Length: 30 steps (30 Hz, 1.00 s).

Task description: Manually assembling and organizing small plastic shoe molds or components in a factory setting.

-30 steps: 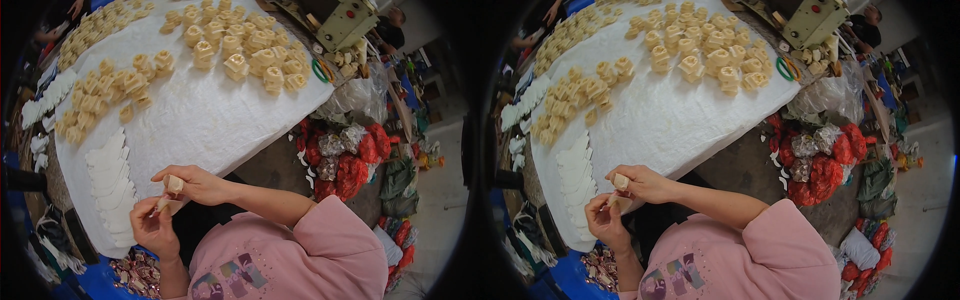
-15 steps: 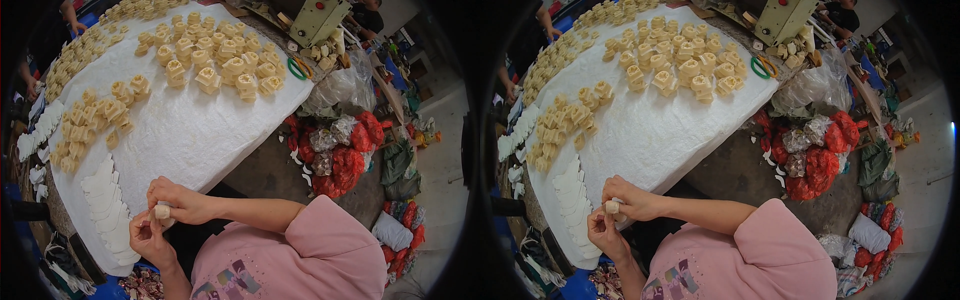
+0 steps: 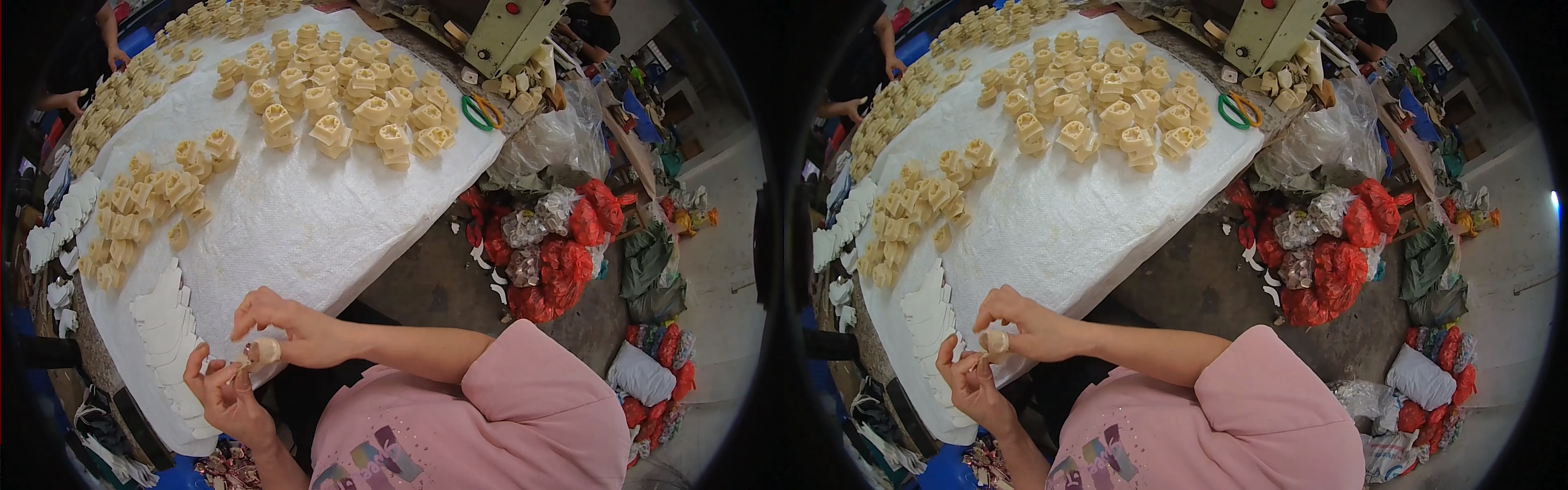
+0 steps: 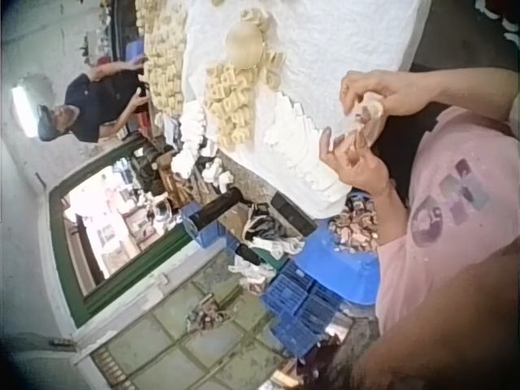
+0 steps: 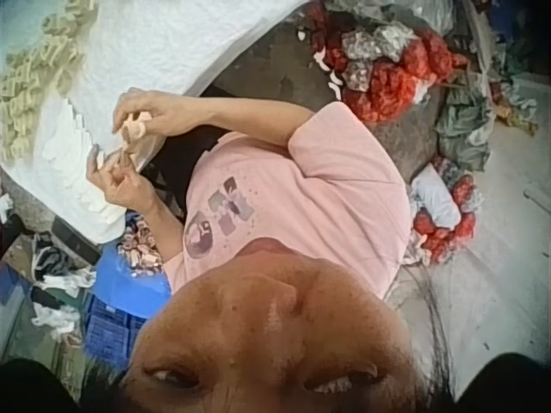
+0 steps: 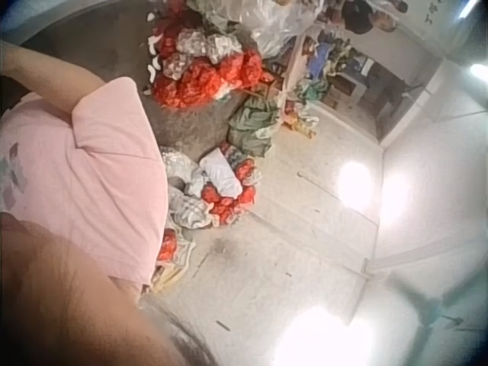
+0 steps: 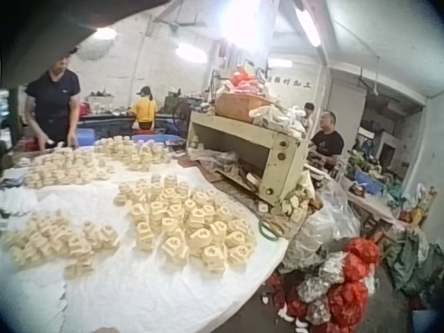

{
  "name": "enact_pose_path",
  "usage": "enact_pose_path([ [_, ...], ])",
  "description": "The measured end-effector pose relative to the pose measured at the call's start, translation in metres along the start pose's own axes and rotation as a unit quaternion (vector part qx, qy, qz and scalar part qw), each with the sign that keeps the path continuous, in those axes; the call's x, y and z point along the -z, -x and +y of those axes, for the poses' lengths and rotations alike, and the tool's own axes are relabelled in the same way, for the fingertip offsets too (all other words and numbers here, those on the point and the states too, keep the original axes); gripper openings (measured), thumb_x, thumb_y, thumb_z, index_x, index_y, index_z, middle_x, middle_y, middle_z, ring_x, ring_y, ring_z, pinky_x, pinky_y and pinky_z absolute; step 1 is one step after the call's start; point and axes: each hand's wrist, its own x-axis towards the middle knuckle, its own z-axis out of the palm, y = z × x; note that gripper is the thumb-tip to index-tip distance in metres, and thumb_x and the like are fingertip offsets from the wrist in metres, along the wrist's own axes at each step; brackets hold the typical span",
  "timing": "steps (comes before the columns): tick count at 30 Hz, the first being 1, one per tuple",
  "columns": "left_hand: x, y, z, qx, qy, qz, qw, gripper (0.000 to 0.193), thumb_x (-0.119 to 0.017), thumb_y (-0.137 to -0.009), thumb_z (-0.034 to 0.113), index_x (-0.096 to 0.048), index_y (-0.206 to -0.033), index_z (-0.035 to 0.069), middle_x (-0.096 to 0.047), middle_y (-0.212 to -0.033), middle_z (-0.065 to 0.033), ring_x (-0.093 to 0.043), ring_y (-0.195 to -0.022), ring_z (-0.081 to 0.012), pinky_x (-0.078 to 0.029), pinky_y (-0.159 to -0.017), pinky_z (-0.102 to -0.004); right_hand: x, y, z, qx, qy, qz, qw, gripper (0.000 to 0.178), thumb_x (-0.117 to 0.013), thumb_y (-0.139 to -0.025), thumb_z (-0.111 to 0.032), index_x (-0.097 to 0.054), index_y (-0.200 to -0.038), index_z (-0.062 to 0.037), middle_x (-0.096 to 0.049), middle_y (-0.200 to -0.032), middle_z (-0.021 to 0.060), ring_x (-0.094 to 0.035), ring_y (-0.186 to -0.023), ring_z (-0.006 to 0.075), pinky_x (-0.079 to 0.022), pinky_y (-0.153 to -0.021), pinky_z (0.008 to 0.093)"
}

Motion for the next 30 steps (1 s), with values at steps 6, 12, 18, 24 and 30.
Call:
enact_pose_path([
  [6,0.0,0.008,-0.002,-0.128,-0.029,-0.052,0.99,0.012,-0.066,-0.086,0.015,-0.061,-0.08,0.006,-0.047,-0.126,-0.0165,-0.046,-0.113,-0.0251,-0.039,-0.091,-0.0368,0.013,-0.008,0.003,-0.215,-0.21,-0.128,0.945,0.038,-0.068,-0.083,-0.022,-0.056,-0.116,-0.0055,-0.062,-0.098,0.009,-0.058,-0.089,0.0235,-0.046,-0.08,0.0352],
  [12,-0.002,0.006,-0.003,0.102,0.297,-0.102,0.944,0.052,-0.043,-0.097,0.037,-0.039,-0.137,0.004,-0.038,-0.138,-0.0134,-0.04,-0.126,-0.0259,-0.036,-0.1,-0.0368,0.009,-0.007,-0.002,0.091,0.124,-0.024,0.988,0.035,-0.068,-0.079,-0.012,-0.057,-0.112,-0.0069,-0.061,-0.091,0.0087,-0.058,-0.084,0.0239,-0.047,-0.073,0.0341],
  [18,-0.016,0.009,0.006,0.265,0.364,-0.102,0.887,0.07,-0.048,-0.09,0.036,-0.02,-0.143,0.001,-0.044,-0.123,-0.0138,-0.048,-0.111,-0.0208,-0.04,-0.093,-0.0325,-0.011,0.0,-0.007,0.074,0.047,-0.056,0.995,0.035,-0.07,-0.077,-0.008,-0.057,-0.109,-0.0056,-0.056,-0.087,0.0071,-0.052,-0.079,0.0241,-0.046,-0.07,0.0349],
  [24,-0.013,0.015,-0.002,0.202,0.325,-0.069,0.921,0.06,-0.042,-0.092,0.035,-0.026,-0.139,0.001,-0.044,-0.121,-0.0143,-0.05,-0.105,-0.02,-0.042,-0.088,-0.03,-0.012,0.003,0.01,0.128,0.154,-0.016,0.98,0.021,-0.061,-0.088,-0.022,-0.057,-0.103,-0.009,-0.046,-0.109,0.011,-0.043,-0.102,0.0246,-0.048,-0.068,0.032],
  [30,-0.025,0.021,-0.004,0.148,0.314,-0.035,0.937,0.066,-0.029,-0.098,0.052,-0.024,-0.142,0.003,-0.045,-0.12,-0.0116,-0.052,-0.098,-0.0148,-0.045,-0.077,-0.0263,-0.012,-0.018,-0.011,-0.185,-0.217,-0.124,0.95,0.021,-0.052,-0.092,-0.023,-0.055,-0.091,-0.0028,-0.051,-0.093,0.0066,-0.055,-0.06,0.0121,-0.044,-0.039,0.0206],
])
